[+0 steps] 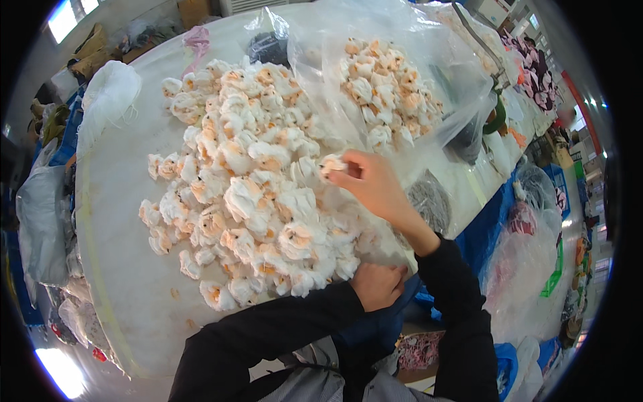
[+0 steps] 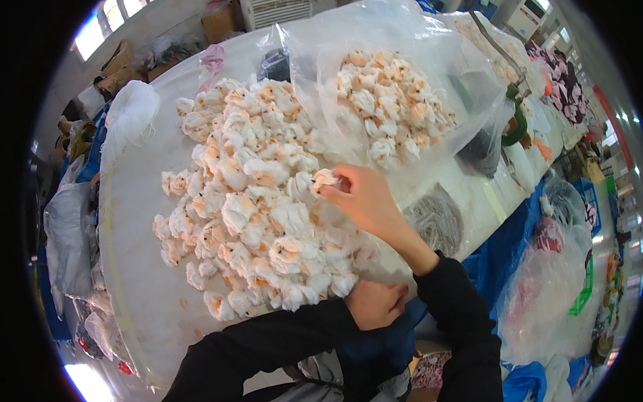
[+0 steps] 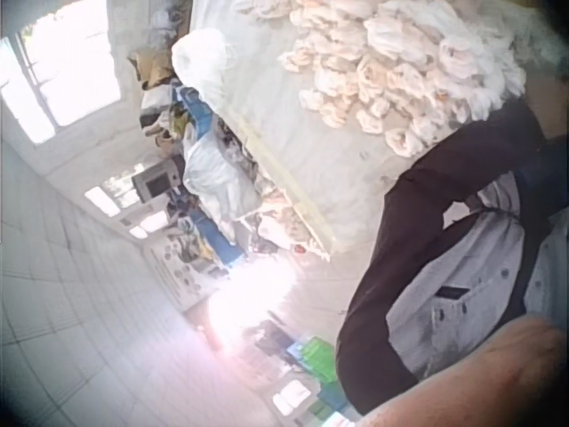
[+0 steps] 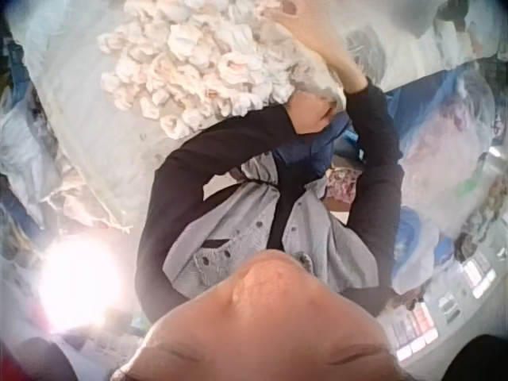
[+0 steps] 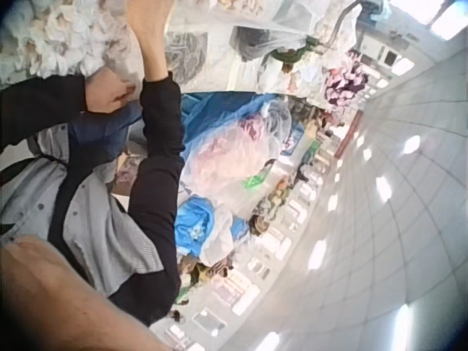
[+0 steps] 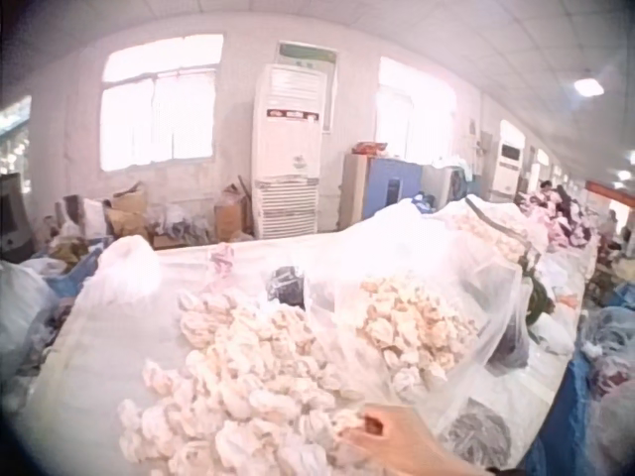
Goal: The person repeatedly picks up small white stuffed duck toys and inserts small dark beads into them by hand. The person places the finished items back onto a pile on the table. The work is performed at a table in a workshop with other workers visible in the background.
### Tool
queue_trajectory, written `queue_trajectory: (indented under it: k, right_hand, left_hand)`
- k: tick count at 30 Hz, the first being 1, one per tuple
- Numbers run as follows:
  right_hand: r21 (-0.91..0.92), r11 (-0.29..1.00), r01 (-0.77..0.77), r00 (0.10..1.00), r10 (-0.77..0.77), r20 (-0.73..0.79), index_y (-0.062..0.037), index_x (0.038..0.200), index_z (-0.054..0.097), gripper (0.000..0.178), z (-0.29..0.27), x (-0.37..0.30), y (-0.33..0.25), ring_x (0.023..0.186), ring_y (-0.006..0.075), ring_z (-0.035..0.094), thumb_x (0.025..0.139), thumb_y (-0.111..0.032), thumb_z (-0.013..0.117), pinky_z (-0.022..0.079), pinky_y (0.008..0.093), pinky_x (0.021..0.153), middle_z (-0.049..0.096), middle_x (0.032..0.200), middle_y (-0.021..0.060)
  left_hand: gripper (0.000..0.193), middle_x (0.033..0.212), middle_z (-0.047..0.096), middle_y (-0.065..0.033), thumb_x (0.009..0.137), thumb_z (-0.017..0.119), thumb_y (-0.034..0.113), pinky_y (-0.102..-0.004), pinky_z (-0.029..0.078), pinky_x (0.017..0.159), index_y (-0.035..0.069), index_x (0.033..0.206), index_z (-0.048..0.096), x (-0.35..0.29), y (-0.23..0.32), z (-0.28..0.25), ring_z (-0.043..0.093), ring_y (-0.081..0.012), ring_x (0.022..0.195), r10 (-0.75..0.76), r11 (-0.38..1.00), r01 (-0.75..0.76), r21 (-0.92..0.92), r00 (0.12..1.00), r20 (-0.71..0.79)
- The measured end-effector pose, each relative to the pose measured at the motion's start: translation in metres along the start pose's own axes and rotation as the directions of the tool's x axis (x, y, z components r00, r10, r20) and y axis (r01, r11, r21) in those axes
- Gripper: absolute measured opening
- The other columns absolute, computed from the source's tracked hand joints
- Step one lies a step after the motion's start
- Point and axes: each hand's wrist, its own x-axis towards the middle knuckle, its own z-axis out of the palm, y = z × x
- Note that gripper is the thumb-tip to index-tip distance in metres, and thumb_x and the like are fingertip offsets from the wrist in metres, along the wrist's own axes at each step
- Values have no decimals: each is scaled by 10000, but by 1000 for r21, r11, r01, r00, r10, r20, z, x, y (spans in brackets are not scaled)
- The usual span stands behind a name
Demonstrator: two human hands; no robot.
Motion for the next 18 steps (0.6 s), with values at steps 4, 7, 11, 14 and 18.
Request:
queue_trajectory:
  k: [4,7,11,14,18]
  right_hand:
    - [457,886,-78,957,195,-215,2,1031,631,162,-35,-105,-1,682,99,641,927,-83,721,446,249,583,689,896,47]
    - [768,623,-151,892,421,-166,6,1143,619,197,-39,-167,18,652,71,633,949,16,648,416,208,517,717,985,51]
    - [852,510,-114,841,507,-191,14,1289,607,336,-24,-220,32,620,84,633,954,39,592,453,210,477,722,996,92]
    - [842,524,-128,833,518,-196,13,1295,603,327,-4,-238,48,603,58,599,968,8,597,437,203,488,708,942,74]
    - [890,451,-68,800,558,-222,-3,1210,631,220,12,-246,60,592,28,554,993,-35,635,396,200,492,706,917,44]
  left_hand:
    - [218,769,698,-128,937,678,222,-463,540,600,77,1097,647,5,4,-8,672,-357,630,-77,979,71,-192,997,-20]
    - [330,798,719,-95,957,721,236,-400,521,583,36,1209,646,6,-1,-15,680,-287,601,-129,939,92,-331,987,-92]
    - [615,1177,688,-99,965,709,175,-220,383,496,60,1499,427,13,3,-25,518,-59,589,-296,599,211,-772,955,31]
    - [630,1231,661,-107,995,692,138,-190,327,480,72,1535,375,20,16,-34,467,-39,590,-321,371,327,-869,923,210]
    - [581,1186,650,-94,1017,667,94,-188,321,476,75,1524,383,14,17,-27,475,-25,600,-322,382,428,-819,892,316]
